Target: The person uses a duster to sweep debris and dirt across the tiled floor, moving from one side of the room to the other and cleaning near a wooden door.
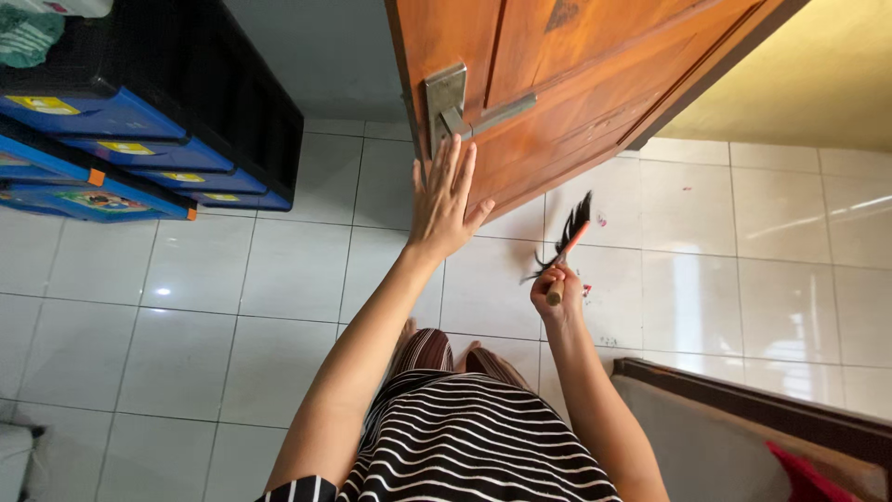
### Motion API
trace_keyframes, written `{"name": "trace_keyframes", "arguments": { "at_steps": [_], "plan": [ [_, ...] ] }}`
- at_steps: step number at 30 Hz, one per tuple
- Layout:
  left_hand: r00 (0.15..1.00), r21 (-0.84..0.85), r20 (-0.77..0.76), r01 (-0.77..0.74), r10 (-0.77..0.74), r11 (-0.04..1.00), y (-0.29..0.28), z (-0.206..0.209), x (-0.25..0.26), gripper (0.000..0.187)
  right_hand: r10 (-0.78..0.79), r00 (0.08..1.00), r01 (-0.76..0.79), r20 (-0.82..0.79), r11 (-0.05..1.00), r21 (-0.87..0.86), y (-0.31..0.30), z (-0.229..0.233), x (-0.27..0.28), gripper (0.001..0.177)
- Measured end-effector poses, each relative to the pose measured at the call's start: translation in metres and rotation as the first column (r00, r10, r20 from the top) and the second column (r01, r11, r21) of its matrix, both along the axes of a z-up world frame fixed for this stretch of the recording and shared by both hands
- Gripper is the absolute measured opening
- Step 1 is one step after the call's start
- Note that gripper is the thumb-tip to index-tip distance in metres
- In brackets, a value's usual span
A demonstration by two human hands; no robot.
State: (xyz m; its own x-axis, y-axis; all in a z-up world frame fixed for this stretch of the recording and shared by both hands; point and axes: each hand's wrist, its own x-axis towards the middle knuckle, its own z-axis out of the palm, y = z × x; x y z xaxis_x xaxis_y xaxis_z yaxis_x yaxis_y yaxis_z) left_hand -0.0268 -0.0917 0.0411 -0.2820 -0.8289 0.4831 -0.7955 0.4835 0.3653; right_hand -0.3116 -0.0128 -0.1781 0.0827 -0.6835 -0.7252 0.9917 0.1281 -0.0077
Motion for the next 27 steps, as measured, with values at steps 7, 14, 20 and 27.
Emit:
{"name": "trace_keyframes", "arguments": {
  "at_steps": [7,14,20,27],
  "plan": [
    [1.0,0.058,0.023,0.001,-0.002,0.998,-0.026,-0.016,0.002,0.092,-0.124,0.991,0.123,0.059,0.992,0.029,-0.018,0.056,0.025,0.027],
    [0.996,0.046,0.09,-0.009,0.004,0.999,-0.045,-0.026,0.012,0.088,-0.16,0.971,0.153,0.179,0.987,0.055,-0.056,0.062,0.056,0.036],
    [0.991,0.032,0.126,0.032,-0.035,0.999,-0.071,-0.029,0.035,0.087,-0.247,0.958,0.236,0.147,0.968,0.09,-0.074,0.067,0.085,0.036],
    [0.991,0.054,0.119,0.061,-0.067,0.997,-0.107,-0.027,0.06,0.088,-0.302,0.927,0.291,0.223,0.953,0.081,-0.088,0.089,0.108,0.036]
  ]
}}
